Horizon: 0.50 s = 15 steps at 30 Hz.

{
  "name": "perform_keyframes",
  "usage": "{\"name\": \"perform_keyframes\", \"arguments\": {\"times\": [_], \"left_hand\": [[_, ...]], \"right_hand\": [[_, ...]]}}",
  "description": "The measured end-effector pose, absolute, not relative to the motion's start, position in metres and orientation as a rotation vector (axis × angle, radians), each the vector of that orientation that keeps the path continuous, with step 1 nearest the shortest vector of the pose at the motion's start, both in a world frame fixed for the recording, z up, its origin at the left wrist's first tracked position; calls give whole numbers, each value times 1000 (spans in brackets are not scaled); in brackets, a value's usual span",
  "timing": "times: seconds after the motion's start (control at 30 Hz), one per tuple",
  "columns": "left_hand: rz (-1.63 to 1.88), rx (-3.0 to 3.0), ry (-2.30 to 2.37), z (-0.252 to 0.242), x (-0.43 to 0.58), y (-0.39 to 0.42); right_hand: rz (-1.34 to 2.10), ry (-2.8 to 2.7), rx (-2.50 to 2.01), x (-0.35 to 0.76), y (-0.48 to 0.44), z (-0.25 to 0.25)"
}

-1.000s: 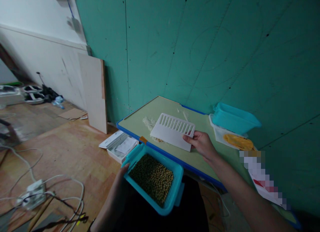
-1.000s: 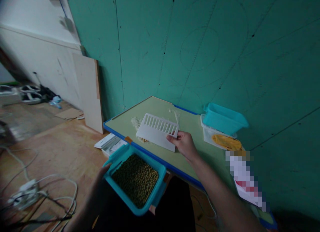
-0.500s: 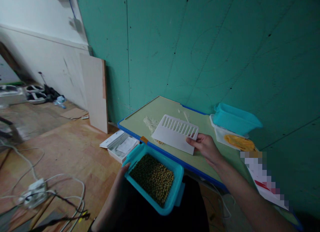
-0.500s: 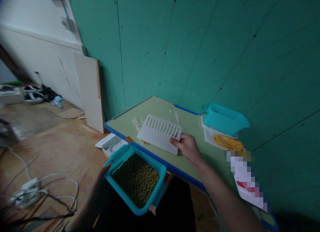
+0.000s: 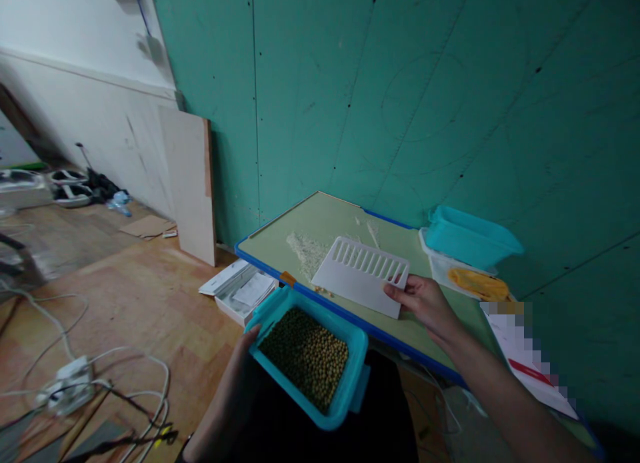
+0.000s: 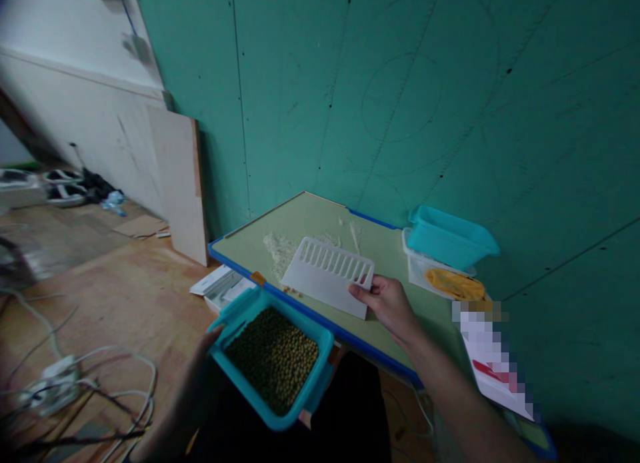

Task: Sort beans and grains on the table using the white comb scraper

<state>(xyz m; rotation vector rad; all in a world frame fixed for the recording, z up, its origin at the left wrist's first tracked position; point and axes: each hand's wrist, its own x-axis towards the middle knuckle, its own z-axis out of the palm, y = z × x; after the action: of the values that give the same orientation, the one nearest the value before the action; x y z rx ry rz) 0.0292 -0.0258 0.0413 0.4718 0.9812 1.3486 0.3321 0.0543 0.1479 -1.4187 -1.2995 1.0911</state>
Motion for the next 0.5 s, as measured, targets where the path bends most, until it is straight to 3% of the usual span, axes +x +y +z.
{"name": "perform_keyframes", "arguments": {"times": [0.5], "left_hand": [[1551, 613, 1170, 48, 28, -32]], "right_hand": [[1122, -1296, -1417, 331, 51, 149]]}}
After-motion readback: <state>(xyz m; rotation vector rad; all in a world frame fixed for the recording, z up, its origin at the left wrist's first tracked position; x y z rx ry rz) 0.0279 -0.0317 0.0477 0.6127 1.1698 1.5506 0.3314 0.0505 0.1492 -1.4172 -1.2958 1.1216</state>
